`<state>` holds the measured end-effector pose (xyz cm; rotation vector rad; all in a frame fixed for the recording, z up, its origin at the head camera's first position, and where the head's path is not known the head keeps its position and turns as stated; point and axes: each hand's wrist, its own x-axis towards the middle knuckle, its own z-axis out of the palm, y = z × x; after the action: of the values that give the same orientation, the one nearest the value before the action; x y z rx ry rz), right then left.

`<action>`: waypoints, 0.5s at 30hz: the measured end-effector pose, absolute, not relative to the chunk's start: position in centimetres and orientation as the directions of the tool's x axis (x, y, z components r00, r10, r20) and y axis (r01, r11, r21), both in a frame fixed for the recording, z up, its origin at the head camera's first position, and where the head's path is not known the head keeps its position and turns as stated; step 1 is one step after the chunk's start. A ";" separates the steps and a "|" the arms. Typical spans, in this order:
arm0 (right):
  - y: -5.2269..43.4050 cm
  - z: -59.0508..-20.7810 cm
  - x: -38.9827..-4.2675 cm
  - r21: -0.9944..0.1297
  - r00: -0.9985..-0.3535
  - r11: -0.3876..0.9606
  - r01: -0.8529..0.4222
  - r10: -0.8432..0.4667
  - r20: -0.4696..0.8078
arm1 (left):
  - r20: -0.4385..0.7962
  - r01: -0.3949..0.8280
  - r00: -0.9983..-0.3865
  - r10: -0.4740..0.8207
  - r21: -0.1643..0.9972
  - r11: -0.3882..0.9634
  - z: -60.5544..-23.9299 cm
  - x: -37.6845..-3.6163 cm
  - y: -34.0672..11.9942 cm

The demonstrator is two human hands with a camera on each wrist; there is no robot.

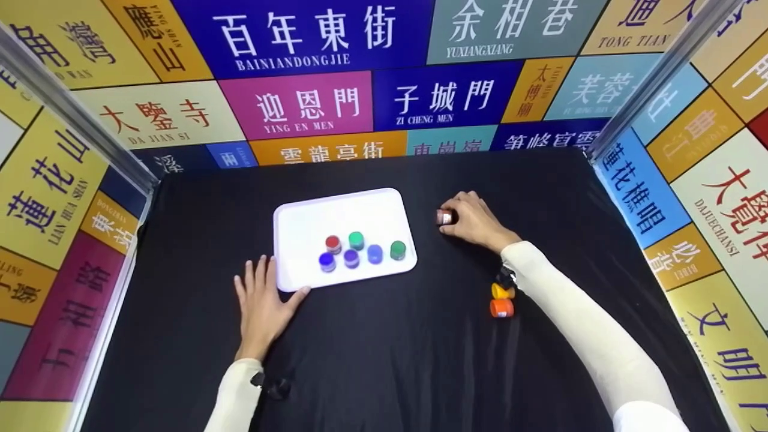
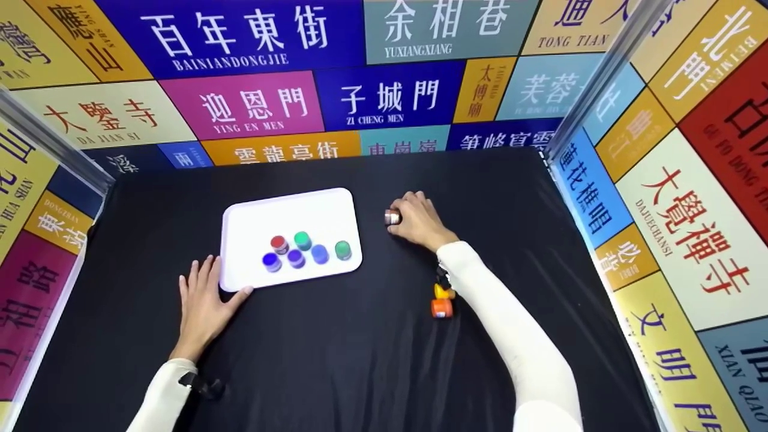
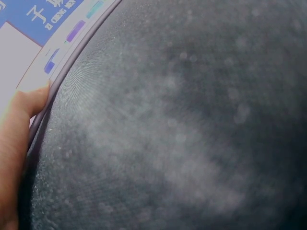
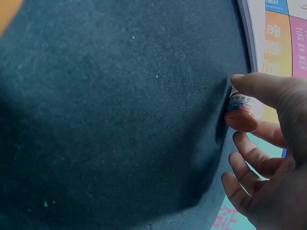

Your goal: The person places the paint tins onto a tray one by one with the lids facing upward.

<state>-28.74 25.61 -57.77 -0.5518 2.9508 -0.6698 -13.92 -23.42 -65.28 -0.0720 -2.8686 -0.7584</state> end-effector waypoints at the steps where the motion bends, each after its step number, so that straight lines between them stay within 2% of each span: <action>1: 25.6 -57.8 -28.8 -0.428 -0.934 0.842 -0.328 -0.357 0.014 | 0.179 0.091 -0.984 0.003 0.486 0.869 -65.2 -13.9 -23.4; 15: 25.4 -58.1 -29.0 -0.426 -0.934 0.840 -0.337 -0.355 0.037 | 0.181 0.089 -0.983 -0.001 0.487 0.869 -65.2 -13.8 -23.4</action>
<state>-28.98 25.43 -58.11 -0.5592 2.9714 -0.6764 -13.82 -23.38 -65.22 -0.0675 -2.8654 -0.7599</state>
